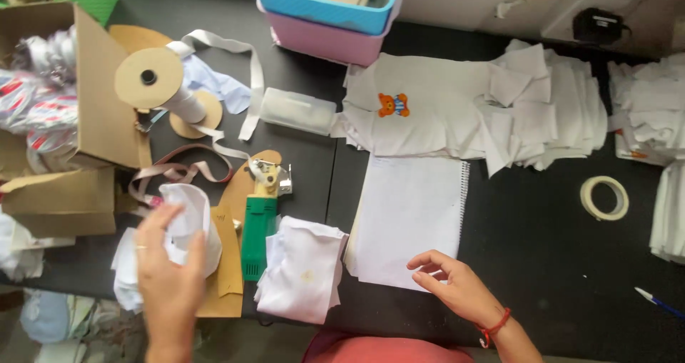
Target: Sorting and stacking white fabric garment components on a workbench
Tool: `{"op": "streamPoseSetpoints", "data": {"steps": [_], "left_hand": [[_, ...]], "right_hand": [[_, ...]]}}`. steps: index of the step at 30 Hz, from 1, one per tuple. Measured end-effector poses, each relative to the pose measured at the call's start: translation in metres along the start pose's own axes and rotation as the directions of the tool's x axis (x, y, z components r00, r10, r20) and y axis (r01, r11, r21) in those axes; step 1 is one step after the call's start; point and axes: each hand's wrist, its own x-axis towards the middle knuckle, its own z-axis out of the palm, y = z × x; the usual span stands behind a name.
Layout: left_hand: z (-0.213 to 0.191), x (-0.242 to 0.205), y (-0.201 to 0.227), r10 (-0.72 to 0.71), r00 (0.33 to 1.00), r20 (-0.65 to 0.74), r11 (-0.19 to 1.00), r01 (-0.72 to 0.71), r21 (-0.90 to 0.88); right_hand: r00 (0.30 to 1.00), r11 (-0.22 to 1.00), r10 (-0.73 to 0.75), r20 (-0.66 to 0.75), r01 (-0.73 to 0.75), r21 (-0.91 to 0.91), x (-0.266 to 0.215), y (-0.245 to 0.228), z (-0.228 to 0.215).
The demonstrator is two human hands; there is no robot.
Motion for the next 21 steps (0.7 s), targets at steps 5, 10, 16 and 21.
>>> {"op": "streamPoseSetpoints", "data": {"steps": [5,10,16,21], "left_hand": [[0.096,-0.022,0.055,-0.245,0.808,0.535,0.77,0.497,-0.399],[0.236,0.015,0.068,-0.431,0.458,0.777,-0.22,0.782,-0.583],[0.348,0.069,0.077,-0.827,0.347,0.442,0.118,0.876,-0.467],[0.311,0.093,0.146,-0.696,0.558,0.452,0.334,0.809,-0.484]], "right_hand": [[1.0,1.0,0.003,-0.014,-0.003,-0.008,0.005,0.008,-0.006],[0.999,0.999,-0.04,-0.014,0.04,-0.02,-0.002,0.007,-0.016],[0.997,0.99,-0.073,0.0,0.072,0.123,0.002,0.057,-0.04],[0.996,0.943,-0.017,-0.083,0.043,0.329,0.021,0.109,-0.058]]}}
